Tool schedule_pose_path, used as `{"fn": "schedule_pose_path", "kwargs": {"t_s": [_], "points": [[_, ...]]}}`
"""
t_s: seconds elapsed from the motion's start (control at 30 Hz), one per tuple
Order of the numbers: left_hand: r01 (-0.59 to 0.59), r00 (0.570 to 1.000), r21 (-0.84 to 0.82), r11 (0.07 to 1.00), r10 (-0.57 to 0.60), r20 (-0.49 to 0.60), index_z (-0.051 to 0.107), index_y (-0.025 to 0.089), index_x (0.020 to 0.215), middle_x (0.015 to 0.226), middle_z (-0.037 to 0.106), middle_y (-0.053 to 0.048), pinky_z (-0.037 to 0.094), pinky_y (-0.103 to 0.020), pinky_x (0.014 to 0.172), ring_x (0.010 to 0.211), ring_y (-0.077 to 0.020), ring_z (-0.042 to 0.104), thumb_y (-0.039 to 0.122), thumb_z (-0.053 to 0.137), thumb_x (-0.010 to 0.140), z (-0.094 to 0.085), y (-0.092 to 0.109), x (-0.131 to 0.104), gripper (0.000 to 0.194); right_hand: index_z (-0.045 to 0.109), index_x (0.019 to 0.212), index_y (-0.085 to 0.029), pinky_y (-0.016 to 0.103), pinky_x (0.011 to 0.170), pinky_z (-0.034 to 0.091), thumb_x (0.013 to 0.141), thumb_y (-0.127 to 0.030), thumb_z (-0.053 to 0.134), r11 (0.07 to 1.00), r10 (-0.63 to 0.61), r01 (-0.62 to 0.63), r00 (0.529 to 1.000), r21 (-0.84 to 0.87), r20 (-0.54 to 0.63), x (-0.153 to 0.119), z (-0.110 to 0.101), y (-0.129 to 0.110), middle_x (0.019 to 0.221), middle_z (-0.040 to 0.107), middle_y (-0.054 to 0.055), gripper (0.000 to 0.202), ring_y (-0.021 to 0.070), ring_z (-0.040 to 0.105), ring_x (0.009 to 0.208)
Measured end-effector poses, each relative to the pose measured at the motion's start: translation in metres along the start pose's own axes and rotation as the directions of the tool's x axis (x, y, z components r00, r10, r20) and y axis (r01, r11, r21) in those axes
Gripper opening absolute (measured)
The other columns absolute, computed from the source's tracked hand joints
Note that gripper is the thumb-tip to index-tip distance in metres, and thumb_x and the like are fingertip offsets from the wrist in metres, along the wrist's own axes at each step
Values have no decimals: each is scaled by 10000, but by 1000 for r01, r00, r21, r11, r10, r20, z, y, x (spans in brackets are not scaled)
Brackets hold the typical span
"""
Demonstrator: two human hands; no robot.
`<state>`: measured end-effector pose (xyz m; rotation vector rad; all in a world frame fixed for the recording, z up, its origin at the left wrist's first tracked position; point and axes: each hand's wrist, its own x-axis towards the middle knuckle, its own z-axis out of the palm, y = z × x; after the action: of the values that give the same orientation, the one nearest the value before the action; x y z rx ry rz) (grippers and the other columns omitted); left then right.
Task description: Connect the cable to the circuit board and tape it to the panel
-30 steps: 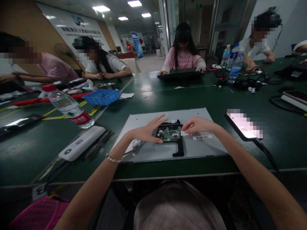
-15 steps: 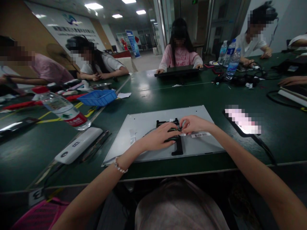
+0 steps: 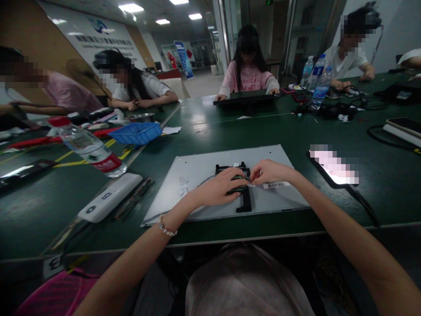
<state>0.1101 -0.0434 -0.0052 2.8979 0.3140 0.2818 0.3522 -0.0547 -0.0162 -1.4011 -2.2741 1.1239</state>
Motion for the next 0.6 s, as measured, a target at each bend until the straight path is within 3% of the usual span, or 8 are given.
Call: {"fn": "schedule_pose_path", "kwargs": {"t_s": [0.2, 0.33, 0.47, 0.6], "points": [[-14, 1000, -3, 1000, 14, 4, 466, 204, 1320, 1285, 475, -111, 291, -418, 1094, 1251, -250, 399, 218, 489, 866, -3, 1, -2, 455, 735, 810, -208, 272, 654, 437, 669, -339, 665, 999, 29, -29, 1000, 16, 12, -4, -3, -5, 735, 687, 4, 205, 169, 590, 694], [18, 1000, -56, 998, -18, -6, 420, 189, 1359, 1345, 453, -107, 281, -394, 1108, 1279, -241, 378, 261, 513, 872, -24, -1, -7, 501, 744, 860, -217, 277, 672, 451, 698, -355, 647, 996, 27, -27, 1000, 83, -2, -6, -7, -5, 783, 701, 12, 234, 179, 602, 735], [146, 989, -99, 984, -148, -10, 512, 204, 1279, 1262, 534, -82, 358, -359, 1045, 1182, -214, 483, 343, 445, 925, -59, -17, -23, 387, 741, 884, -200, 288, 694, 466, 717, -380, 650, 984, 30, -27, 999, 176, -18, -8, -10, -4, 836, 711, 34, 261, 191, 619, 780], [367, 929, -22, 930, -367, -36, 549, 193, 1235, 1179, 575, -81, 427, -339, 940, 1023, -199, 567, 404, 417, 928, -81, -42, -56, 395, 740, 895, -195, 283, 679, 458, 739, -374, 637, 985, 30, -23, 999, 172, -41, -7, -9, -5, 827, 713, 39, 259, 177, 615, 758]]}}
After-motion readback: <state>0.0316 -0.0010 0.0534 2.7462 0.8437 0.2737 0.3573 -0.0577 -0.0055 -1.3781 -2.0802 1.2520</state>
